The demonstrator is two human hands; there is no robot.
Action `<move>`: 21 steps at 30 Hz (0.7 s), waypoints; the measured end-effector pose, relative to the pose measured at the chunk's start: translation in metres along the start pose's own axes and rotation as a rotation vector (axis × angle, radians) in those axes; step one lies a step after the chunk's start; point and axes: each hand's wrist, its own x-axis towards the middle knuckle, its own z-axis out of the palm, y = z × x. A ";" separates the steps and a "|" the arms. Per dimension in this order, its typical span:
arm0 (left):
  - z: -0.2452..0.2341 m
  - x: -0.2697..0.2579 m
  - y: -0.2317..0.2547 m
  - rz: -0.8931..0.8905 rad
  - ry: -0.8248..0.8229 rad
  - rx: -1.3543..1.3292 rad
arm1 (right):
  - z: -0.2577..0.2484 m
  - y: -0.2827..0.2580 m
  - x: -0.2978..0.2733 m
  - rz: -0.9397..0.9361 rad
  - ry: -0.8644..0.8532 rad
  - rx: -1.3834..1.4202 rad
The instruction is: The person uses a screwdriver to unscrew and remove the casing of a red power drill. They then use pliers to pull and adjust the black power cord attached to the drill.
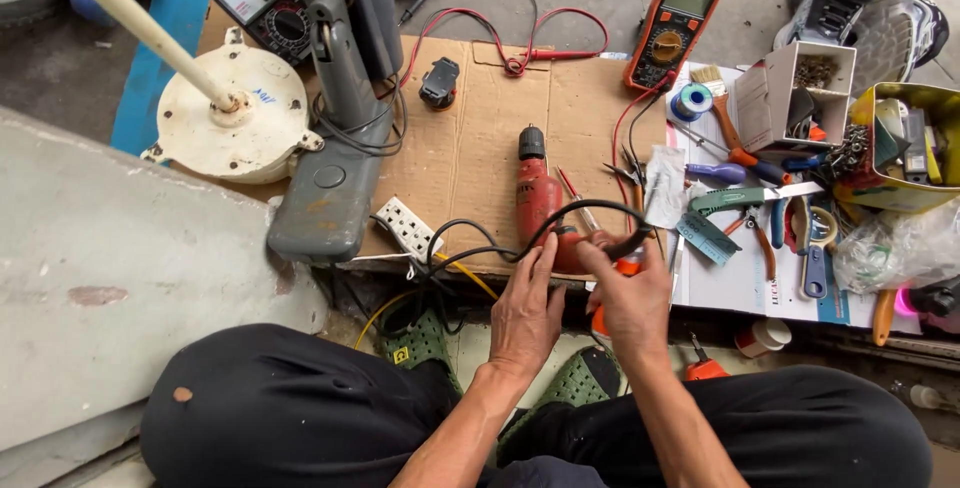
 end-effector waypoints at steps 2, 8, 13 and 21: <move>0.002 -0.005 -0.016 -0.052 -0.013 -0.043 | -0.004 0.018 0.014 0.028 0.028 0.045; 0.022 -0.001 -0.032 -0.063 -0.042 -0.123 | -0.021 0.039 0.033 0.105 0.064 0.180; 0.033 0.010 -0.038 -0.079 -0.015 -0.199 | -0.037 0.065 0.052 0.127 0.074 0.260; 0.029 0.016 -0.029 -0.134 0.007 -0.270 | -0.044 0.062 0.048 0.219 0.053 0.307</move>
